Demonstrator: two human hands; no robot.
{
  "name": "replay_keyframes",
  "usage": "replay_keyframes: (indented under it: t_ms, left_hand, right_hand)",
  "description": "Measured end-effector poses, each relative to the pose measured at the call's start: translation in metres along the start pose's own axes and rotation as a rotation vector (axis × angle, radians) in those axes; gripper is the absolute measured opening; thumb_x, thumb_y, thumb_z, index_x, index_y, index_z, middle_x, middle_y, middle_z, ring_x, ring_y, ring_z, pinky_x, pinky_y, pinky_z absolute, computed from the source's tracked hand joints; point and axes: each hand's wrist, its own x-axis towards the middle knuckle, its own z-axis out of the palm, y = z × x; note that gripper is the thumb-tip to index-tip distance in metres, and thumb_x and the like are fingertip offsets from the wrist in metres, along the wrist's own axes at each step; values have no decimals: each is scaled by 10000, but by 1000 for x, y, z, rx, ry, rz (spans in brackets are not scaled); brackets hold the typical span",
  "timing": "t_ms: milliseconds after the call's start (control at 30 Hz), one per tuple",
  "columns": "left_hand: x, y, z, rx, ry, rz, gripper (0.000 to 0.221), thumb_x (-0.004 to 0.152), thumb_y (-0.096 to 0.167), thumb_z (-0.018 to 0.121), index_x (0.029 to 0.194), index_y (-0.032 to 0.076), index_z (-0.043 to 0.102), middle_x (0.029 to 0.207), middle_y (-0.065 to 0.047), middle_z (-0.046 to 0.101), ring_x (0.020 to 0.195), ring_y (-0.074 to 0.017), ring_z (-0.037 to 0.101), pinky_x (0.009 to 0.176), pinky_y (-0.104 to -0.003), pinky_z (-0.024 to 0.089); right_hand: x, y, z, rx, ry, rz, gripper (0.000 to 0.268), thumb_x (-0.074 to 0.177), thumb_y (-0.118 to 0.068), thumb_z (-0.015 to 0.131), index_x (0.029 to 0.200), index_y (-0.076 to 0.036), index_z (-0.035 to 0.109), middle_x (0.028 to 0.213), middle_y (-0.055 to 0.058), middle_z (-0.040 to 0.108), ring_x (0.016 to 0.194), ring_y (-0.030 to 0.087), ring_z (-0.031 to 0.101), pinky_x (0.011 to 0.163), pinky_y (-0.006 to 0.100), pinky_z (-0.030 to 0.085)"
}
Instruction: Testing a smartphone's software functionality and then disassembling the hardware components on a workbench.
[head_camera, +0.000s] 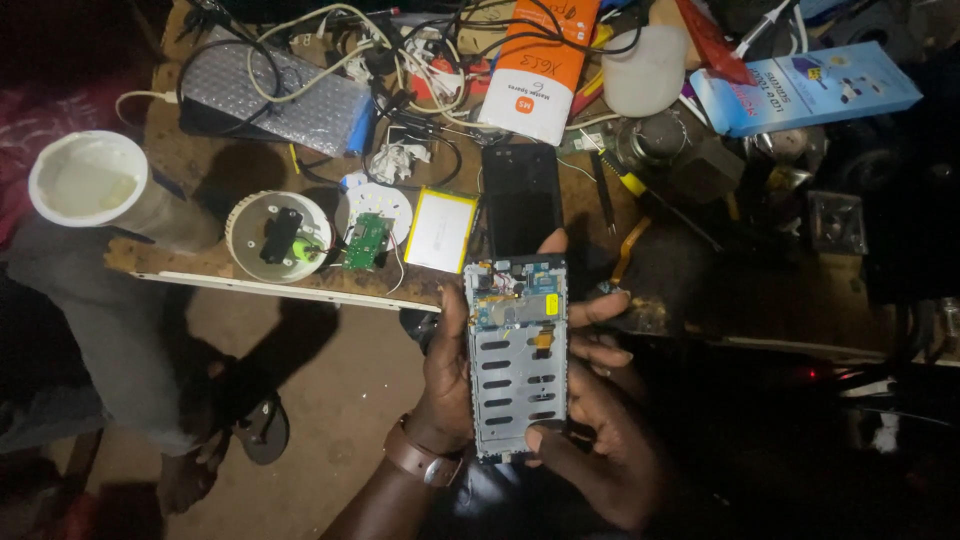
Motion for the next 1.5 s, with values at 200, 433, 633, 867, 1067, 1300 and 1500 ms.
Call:
replay_keyframes:
  t_ms: [200, 433, 633, 867, 1067, 1300, 1500]
  left_hand:
    - [0, 0, 2, 30, -3, -5, 1104, 916, 771, 408, 1825, 265, 41, 1678, -356, 342, 1333, -494, 578, 1149, -608, 467]
    - [-1, 0, 0, -115, -8, -5, 1077, 933, 729, 407, 1833, 247, 66, 1667, -388, 345, 1335, -558, 572, 1108, -639, 511]
    - [0, 0, -1, -53, -1, -5, 1086, 926, 761, 395, 1831, 250, 80, 1665, -377, 360, 1325, -526, 587, 1124, -631, 494]
    - [-1, 1, 7, 7, 17, 1, 1077, 944, 759, 372, 1833, 235, 66, 1663, -361, 373, 1324, -506, 591, 1110, -619, 506]
    - [1, 1, 2, 17, 3, -11, 1105, 918, 788, 388, 1828, 241, 81, 1656, -371, 372, 1324, -515, 580, 1127, -634, 479]
    - [2, 1, 7, 704, -15, 9, 999, 895, 710, 603, 1562, -14, 433, 1655, -218, 457, 1455, -374, 556, 1146, -588, 534]
    - [-2, -2, 13, 993, -21, 46, 931, 938, 338, 754, 1620, 109, 164, 1521, -201, 554, 1418, -355, 577, 1166, -543, 507]
  right_hand:
    - [-1, 3, 1, 10, 19, 37, 656, 804, -270, 790, 1428, -115, 657, 1236, 120, 882, 1081, 253, 892, 719, 363, 795]
    - [2, 10, -2, -35, -28, -132, 589, 849, -228, 758, 1406, -75, 640, 1258, 106, 842, 1069, 232, 885, 764, 346, 776]
    - [-1, -1, 0, -19, -47, -156, 620, 877, -261, 759, 1445, -65, 607, 1266, 108, 803, 1041, 234, 873, 694, 335, 777]
    - [1, -5, -2, -56, -81, -176, 561, 878, -302, 759, 1376, -67, 650, 1187, 95, 847, 961, 223, 887, 695, 329, 768]
    - [5, 4, -1, -27, -2, -70, 576, 823, -224, 789, 1364, -65, 673, 1168, 110, 858, 1005, 238, 879, 615, 344, 795]
    - [29, 58, -27, 454, 3, -99, 486, 915, -243, 689, 1310, 39, 723, 1293, 199, 759, 1180, 325, 729, 950, 472, 565]
    - [27, -1, -10, 451, 144, 69, 425, 896, -246, 651, 1194, 46, 736, 1137, 209, 759, 1063, 326, 737, 891, 445, 552]
